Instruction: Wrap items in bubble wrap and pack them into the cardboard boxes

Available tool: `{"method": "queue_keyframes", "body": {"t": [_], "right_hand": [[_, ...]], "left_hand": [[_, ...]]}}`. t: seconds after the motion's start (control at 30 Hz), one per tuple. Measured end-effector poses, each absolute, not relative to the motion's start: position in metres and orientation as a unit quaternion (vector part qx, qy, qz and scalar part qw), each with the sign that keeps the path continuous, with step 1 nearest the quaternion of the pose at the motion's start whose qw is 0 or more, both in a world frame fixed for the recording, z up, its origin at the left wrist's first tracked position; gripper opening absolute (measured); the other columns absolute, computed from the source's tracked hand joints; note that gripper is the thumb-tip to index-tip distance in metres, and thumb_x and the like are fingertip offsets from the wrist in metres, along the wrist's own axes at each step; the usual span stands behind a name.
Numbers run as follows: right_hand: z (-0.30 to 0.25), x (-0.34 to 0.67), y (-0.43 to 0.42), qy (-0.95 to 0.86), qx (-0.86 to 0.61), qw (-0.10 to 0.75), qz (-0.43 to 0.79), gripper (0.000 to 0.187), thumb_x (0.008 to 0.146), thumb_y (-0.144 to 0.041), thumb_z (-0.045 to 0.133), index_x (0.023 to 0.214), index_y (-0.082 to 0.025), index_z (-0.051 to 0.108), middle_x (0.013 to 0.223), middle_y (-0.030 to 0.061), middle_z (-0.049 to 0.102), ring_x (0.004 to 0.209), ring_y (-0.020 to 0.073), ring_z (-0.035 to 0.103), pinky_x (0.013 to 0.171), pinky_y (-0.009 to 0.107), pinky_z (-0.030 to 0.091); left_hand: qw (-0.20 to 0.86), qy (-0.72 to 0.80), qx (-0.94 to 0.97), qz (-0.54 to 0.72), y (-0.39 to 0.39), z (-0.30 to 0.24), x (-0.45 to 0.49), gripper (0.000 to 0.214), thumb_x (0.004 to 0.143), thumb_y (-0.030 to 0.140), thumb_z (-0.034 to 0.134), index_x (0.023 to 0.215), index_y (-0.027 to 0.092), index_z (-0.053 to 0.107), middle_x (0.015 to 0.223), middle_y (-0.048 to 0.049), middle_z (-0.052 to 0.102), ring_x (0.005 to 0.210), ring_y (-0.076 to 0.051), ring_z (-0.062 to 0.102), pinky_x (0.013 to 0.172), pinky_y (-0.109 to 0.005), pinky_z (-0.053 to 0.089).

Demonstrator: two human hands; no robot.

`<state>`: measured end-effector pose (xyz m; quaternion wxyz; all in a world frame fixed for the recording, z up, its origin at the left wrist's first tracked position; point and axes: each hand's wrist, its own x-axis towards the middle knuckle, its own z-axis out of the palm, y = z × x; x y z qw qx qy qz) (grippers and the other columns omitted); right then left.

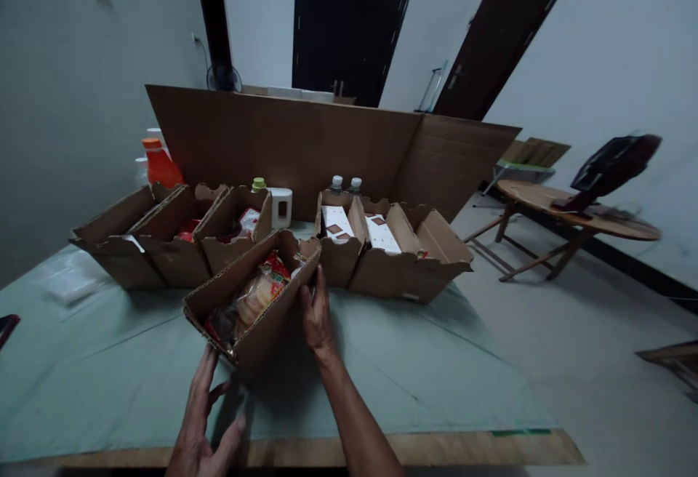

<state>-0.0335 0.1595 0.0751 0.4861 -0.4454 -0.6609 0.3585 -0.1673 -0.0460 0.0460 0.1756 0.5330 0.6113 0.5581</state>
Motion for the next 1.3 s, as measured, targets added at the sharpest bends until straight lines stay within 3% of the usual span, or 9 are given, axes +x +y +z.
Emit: {"method": "queue_keyframes", "body": {"t": [0.2,0.37,0.53,0.63,0.73,0.93,1.07,1.3], "right_hand": [[0.085,-0.048,0.161,-0.693,-0.401,0.508,0.319,0.075,0.098,-0.066,0.028,0.152,-0.015,0.035,0.162,0.0146,0.034,0.151,0.0246,0.028,0.125,0.044,0.021],[0.078,-0.049,0.168,-0.66,-0.375,0.538,0.366,0.077,0.095,-0.069,0.036,0.149,-0.014,0.043,0.159,0.0144,0.04,0.149,0.0261,0.034,0.124,0.043,0.023],[0.065,-0.036,0.175,-0.634,-0.388,0.527,0.412,0.077,0.091,-0.076,0.037,0.137,-0.019,0.06,0.144,0.0089,0.06,0.136,0.0286,0.051,0.116,0.041,0.038],[0.057,-0.028,0.175,-0.612,-0.414,0.516,0.433,0.071,0.092,-0.074,0.036,0.123,-0.021,0.071,0.123,0.0069,0.073,0.116,0.0288,0.066,0.101,0.04,0.051],[0.047,-0.025,0.176,-0.588,-0.449,0.51,0.439,0.067,0.093,-0.073,0.037,0.106,-0.021,0.077,0.103,0.0068,0.079,0.098,0.0283,0.071,0.088,0.039,0.056],[0.024,-0.028,0.187,-0.549,-0.5,0.523,0.419,0.065,0.09,-0.072,0.037,0.101,-0.019,0.074,0.106,0.013,0.077,0.098,0.0276,0.071,0.091,0.04,0.053],[0.017,-0.028,0.192,-0.543,-0.511,0.526,0.41,0.055,0.091,-0.065,0.038,0.098,-0.022,0.072,0.102,0.0109,0.076,0.095,0.0254,0.07,0.085,0.036,0.054],[0.012,-0.024,0.195,-0.538,-0.516,0.531,0.403,0.045,0.09,-0.06,0.042,0.101,-0.026,0.069,0.109,0.0089,0.075,0.102,0.0244,0.069,0.091,0.035,0.052]], "left_hand": [[0.202,0.587,0.534,0.574,-0.045,0.033,-0.163,0.078,0.094,0.024,0.051,0.16,0.035,0.013,0.167,-0.0098,0.019,0.151,-0.036,0.028,0.103,-0.047,0.056],[0.226,0.57,0.532,0.584,-0.046,0.034,-0.151,0.079,0.092,0.021,0.054,0.159,0.037,0.017,0.168,-0.0104,0.016,0.153,-0.04,0.023,0.105,-0.053,0.053],[0.284,0.534,0.528,0.597,-0.039,0.043,-0.127,0.074,0.094,0.022,0.05,0.159,0.036,0.018,0.171,-0.0045,0.003,0.155,-0.036,0.017,0.112,-0.05,0.047],[0.323,0.519,0.524,0.592,-0.015,0.047,-0.121,0.077,0.091,0.019,0.052,0.159,0.035,0.02,0.171,-0.0045,-0.001,0.156,-0.034,0.014,0.115,-0.049,0.043],[0.346,0.522,0.505,0.593,0.022,0.053,-0.121,0.078,0.087,0.019,0.055,0.158,0.033,0.024,0.171,-0.0068,-0.003,0.155,-0.034,0.016,0.114,-0.048,0.043],[0.358,0.531,0.477,0.602,0.094,0.066,-0.117,0.082,0.079,0.021,0.06,0.155,0.023,0.029,0.17,-0.0143,-0.002,0.152,-0.034,0.026,0.11,-0.044,0.045],[0.353,0.54,0.476,0.598,0.123,0.068,-0.111,0.085,0.076,0.022,0.061,0.154,0.019,0.029,0.169,-0.0179,-0.004,0.15,-0.034,0.029,0.11,-0.045,0.045],[0.317,0.561,0.477,0.599,0.147,0.066,-0.106,0.083,0.077,0.023,0.061,0.154,0.017,0.028,0.168,-0.0195,-0.003,0.15,-0.033,0.03,0.111,-0.043,0.044]]}}
